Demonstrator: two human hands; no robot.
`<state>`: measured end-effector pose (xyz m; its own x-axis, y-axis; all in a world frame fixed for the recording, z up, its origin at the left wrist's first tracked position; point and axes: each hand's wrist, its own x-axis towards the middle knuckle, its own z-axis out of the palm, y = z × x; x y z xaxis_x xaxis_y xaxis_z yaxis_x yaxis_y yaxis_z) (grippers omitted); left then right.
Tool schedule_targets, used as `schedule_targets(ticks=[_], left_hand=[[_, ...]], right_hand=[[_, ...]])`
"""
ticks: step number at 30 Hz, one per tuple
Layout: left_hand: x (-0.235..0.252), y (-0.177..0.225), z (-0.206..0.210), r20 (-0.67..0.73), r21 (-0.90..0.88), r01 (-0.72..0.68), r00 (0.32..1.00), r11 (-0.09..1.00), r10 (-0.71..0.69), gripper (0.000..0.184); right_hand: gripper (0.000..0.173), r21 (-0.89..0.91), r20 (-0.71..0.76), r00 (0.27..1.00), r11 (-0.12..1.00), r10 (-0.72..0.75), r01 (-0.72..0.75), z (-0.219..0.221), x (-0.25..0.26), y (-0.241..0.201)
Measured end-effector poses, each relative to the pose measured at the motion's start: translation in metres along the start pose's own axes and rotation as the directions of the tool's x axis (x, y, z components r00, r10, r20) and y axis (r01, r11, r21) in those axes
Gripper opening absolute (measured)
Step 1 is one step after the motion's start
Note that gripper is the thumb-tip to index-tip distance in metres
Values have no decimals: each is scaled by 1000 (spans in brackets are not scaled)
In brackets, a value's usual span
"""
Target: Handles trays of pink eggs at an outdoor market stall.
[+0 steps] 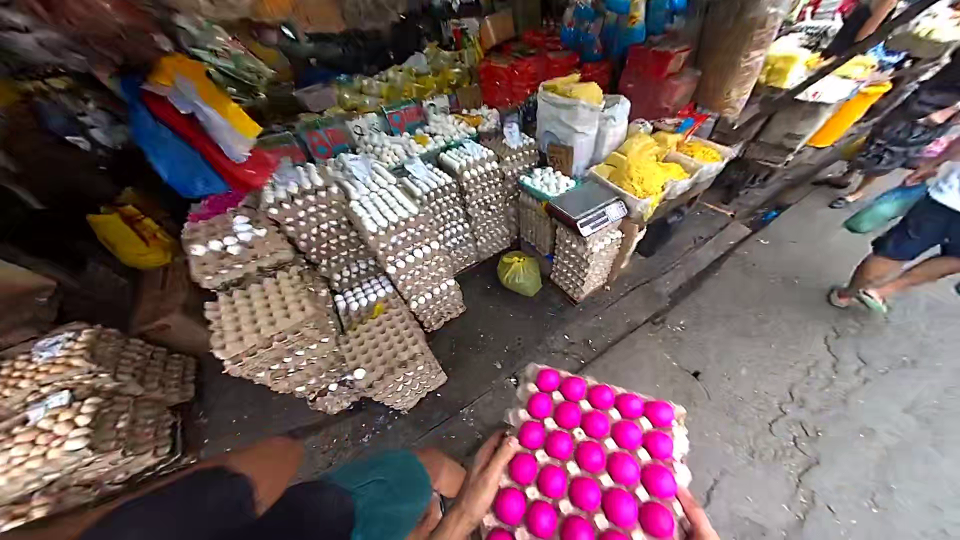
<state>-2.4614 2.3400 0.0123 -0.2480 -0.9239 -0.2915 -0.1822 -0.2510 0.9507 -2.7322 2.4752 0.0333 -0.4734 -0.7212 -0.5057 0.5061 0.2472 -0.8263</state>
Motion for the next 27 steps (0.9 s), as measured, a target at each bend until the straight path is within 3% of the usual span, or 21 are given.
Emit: schedule_targets(ticks=[4, 8, 14, 18, 27], left_hand=[[74, 53, 46, -143, 25, -14, 990, 1000, 17, 59], [130, 108, 69, -313, 22, -110, 943, 994, 111, 62], [200, 110, 100, -536, -96, 69, 837, 993, -110, 66], [286, 120, 103, -563, -149, 96, 810, 984, -164, 63], [512, 206, 80, -466, -119, 30, 881, 992, -83, 62]], right_hand=[[52, -32, 78, 993, 996, 84, -81, 12, 120, -82], [48, -106, 219, 963, 985, 155, -134, 44, 213, -157], [50, -359, 357, 907, 929, 223, -87, 98, 331, -217], [51, -416, 376, 891, 905, 256, -85, 143, 423, -240], [43, -363, 281, 937, 927, 208, -97, 247, 587, -334]])
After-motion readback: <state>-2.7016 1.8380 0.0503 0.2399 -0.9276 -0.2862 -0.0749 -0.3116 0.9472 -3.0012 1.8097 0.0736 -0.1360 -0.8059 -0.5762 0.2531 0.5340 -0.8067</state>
